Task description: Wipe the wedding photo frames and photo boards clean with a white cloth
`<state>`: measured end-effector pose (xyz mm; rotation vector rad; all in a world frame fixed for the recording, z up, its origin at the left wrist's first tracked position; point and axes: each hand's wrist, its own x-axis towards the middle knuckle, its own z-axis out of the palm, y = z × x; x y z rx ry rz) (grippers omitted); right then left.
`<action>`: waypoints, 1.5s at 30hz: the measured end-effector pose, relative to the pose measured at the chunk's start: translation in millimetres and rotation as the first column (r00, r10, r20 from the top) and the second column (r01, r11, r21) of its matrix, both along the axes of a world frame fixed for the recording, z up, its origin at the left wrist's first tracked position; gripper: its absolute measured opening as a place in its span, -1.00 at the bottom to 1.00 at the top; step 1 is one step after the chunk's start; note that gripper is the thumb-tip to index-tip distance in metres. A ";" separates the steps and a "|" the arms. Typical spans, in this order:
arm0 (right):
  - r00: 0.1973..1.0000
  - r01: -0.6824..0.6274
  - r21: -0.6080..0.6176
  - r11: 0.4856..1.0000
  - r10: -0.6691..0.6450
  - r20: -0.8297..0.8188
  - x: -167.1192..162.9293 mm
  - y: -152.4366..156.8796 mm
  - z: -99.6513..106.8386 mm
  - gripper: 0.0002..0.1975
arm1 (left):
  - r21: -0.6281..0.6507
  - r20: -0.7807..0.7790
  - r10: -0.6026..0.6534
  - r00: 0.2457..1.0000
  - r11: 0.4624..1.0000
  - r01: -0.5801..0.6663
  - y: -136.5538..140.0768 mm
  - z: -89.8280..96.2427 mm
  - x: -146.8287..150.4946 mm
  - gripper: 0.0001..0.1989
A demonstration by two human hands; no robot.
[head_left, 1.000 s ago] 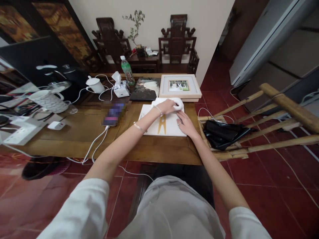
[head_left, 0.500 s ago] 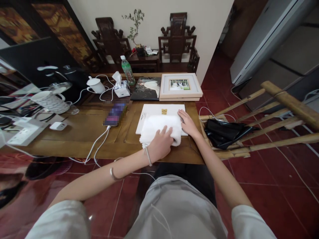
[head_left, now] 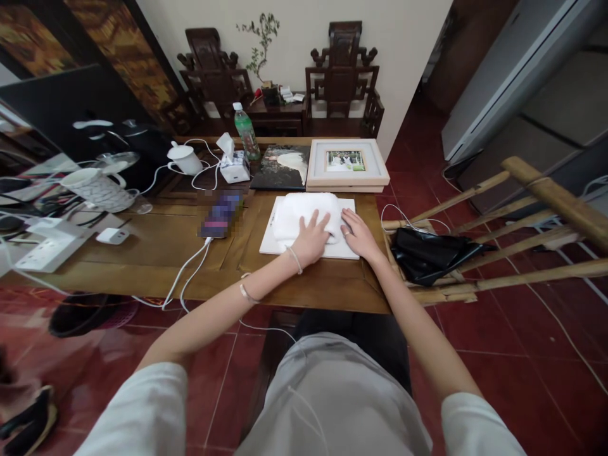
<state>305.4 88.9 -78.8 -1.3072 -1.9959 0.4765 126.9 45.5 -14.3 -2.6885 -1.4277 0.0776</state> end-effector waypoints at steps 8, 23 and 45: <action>1.000 -0.006 -0.012 1.000 0.006 -0.025 1.0 1.4 -1.1 -0.53 | -0.038 0.033 -0.064 0.997 0.997 0.065 -84.0 6.3 7.8 -0.66; 0.843 0.087 -0.141 0.986 -0.148 -0.518 -0.6 -4.2 14.0 -0.40 | -0.040 0.066 -0.195 0.979 0.979 0.197 -9.5 0.1 25.4 -0.62; 0.998 0.002 -0.026 1.000 -0.001 0.070 -4.3 -5.6 10.5 -0.50 | -0.018 0.054 0.056 0.997 0.998 -0.055 -1.9 -4.3 -36.5 -0.58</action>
